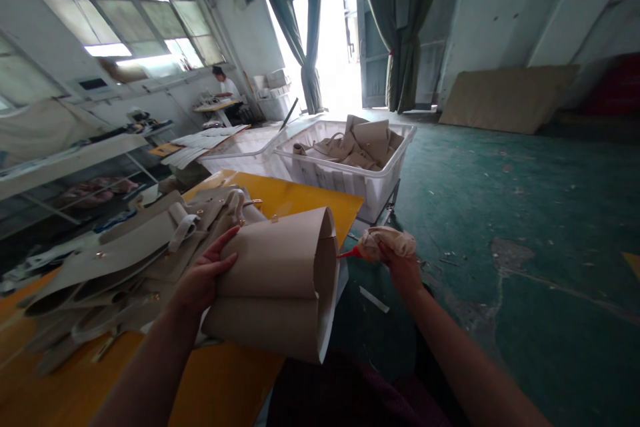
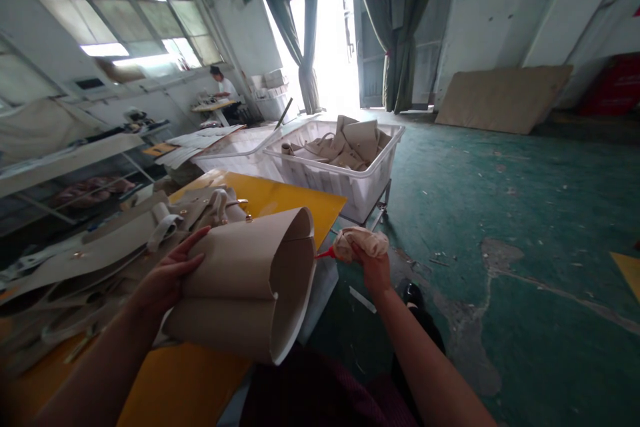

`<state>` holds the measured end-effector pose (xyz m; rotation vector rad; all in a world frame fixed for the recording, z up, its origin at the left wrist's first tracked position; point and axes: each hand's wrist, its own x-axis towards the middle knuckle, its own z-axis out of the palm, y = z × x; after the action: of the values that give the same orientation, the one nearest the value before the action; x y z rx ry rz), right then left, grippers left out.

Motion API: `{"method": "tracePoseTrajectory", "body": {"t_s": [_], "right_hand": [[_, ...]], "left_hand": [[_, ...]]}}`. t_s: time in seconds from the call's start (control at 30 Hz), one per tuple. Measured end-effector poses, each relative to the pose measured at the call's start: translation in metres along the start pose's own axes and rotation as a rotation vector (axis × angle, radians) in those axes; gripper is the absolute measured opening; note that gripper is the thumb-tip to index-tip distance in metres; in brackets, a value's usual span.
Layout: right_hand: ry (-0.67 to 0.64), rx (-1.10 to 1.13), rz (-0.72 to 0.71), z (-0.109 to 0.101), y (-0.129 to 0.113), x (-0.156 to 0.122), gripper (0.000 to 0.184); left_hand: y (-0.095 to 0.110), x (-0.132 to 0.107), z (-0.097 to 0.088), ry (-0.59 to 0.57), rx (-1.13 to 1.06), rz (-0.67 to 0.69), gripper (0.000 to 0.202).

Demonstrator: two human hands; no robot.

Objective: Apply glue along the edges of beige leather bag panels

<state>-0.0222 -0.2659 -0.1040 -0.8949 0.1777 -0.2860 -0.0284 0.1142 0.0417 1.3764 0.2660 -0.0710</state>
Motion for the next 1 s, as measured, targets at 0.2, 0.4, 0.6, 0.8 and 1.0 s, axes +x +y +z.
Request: {"method": "tracePoseTrajectory", "body": {"t_s": [0.2, 0.4, 0.6, 0.8, 1.0], "right_hand": [[0.028, -0.116, -0.045, -0.002, -0.002, -0.023, 0.042], [0.040, -0.106, -0.008, -0.009, -0.001, -0.041, 0.040], [0.084, -0.067, -0.058, -0.006, 0.002, -0.024, 0.048], [0.145, -0.030, -0.100, 0.001, 0.010, 0.009, 0.052], [-0.035, -0.053, -0.156, 0.008, 0.006, 0.016, 0.042]], "left_hand": [[-0.009, -0.004, -0.004, -0.006, -0.055, 0.020, 0.077], [-0.014, -0.010, -0.006, -0.001, -0.049, 0.036, 0.072], [-0.017, -0.010, -0.009, -0.005, -0.036, 0.054, 0.074], [-0.020, -0.008, -0.012, 0.022, -0.043, 0.067, 0.073], [-0.021, -0.009, -0.011, 0.021, -0.069, 0.044, 0.073]]}}
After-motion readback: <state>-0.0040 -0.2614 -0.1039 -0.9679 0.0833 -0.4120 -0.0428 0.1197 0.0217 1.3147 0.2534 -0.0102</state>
